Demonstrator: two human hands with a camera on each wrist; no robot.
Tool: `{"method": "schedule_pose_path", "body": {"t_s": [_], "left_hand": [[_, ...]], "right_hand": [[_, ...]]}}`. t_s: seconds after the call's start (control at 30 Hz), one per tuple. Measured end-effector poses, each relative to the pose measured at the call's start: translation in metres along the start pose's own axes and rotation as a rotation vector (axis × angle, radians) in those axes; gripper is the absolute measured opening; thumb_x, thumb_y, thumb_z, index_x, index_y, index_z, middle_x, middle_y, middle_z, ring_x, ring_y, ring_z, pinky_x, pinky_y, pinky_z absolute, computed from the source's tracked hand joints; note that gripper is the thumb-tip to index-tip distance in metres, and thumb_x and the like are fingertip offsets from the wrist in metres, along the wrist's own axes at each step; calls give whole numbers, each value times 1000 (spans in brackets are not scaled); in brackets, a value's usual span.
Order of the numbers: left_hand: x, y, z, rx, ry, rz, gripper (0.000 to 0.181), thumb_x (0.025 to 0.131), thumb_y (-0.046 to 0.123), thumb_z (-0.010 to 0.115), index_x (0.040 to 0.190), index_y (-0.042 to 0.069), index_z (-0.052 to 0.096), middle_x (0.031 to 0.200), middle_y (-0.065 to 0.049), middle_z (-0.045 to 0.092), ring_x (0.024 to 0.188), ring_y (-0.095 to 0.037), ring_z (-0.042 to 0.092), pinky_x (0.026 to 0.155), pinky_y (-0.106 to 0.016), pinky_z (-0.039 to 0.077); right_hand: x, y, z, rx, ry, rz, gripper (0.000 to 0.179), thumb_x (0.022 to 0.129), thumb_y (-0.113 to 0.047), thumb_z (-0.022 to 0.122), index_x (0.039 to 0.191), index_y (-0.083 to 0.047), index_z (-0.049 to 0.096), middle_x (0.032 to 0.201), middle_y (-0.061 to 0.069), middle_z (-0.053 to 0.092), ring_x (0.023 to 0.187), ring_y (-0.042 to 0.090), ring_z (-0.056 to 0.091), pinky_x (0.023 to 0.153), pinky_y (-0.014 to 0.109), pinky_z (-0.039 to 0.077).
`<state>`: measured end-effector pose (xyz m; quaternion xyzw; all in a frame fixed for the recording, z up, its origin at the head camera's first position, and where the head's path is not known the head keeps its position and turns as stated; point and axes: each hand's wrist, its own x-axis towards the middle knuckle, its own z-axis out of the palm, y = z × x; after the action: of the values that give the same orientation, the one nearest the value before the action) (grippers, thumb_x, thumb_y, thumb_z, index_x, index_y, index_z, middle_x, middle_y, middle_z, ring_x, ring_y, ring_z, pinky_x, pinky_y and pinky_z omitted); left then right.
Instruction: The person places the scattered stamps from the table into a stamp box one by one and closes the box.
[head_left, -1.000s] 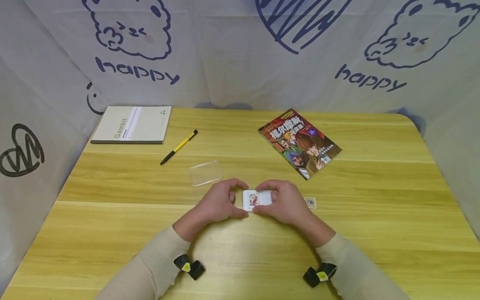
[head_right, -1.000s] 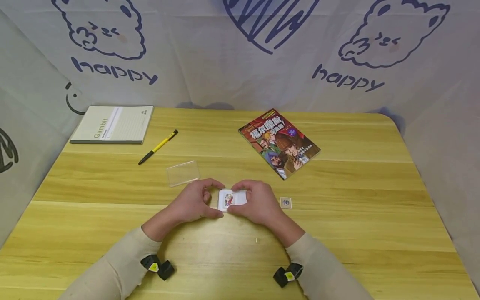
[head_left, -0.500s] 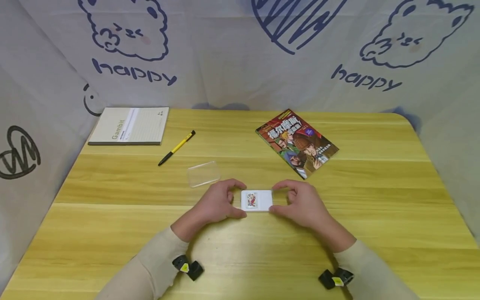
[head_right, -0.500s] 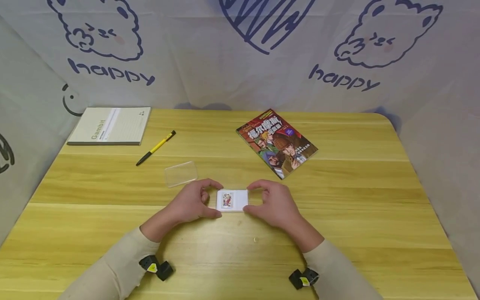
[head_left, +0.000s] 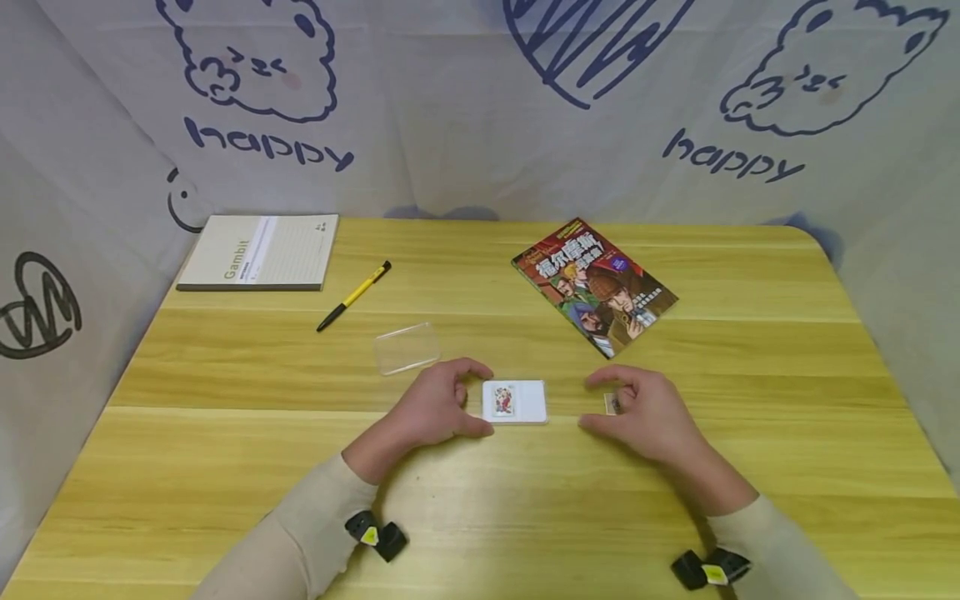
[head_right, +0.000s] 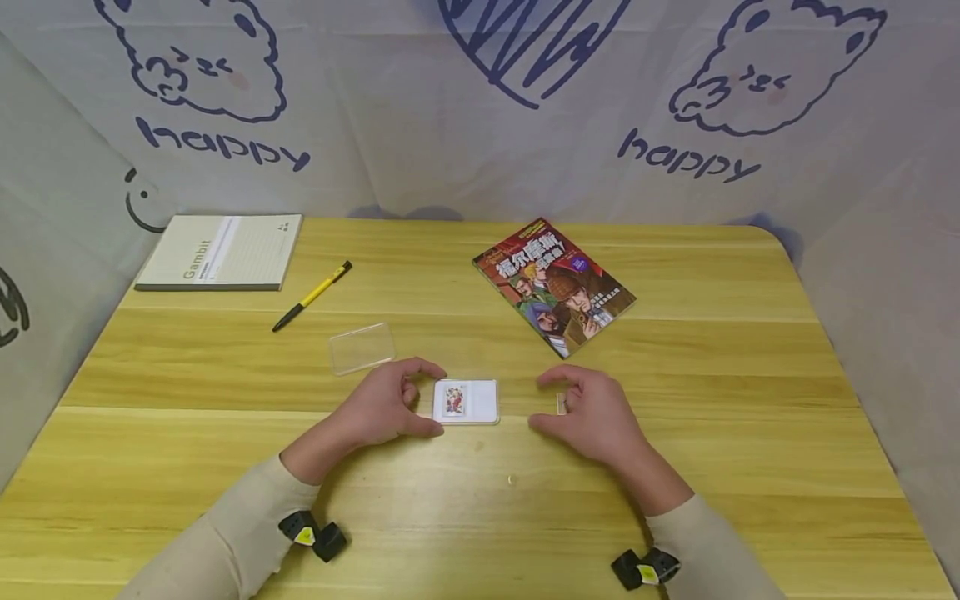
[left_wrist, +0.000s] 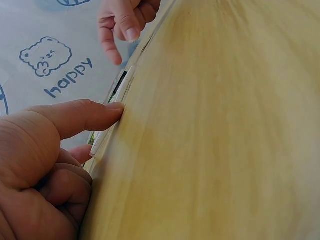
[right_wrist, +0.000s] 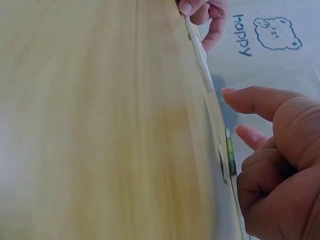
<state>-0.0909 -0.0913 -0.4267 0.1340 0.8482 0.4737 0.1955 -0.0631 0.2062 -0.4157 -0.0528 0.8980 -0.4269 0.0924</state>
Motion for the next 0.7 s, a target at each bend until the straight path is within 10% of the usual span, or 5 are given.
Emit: {"method": "schedule_pose_path", "body": {"t_s": [0.7], "left_hand": [[0, 0, 0, -13, -7, -14, 68, 63, 5, 94, 124, 6, 63, 61, 2, 38, 53, -12, 34, 50, -28, 29]], "right_hand": [[-8, 28, -20, -55, 9, 5, 40, 77, -18, 88, 110, -4, 71, 55, -4, 35, 49, 12, 32, 51, 31, 34]]}}
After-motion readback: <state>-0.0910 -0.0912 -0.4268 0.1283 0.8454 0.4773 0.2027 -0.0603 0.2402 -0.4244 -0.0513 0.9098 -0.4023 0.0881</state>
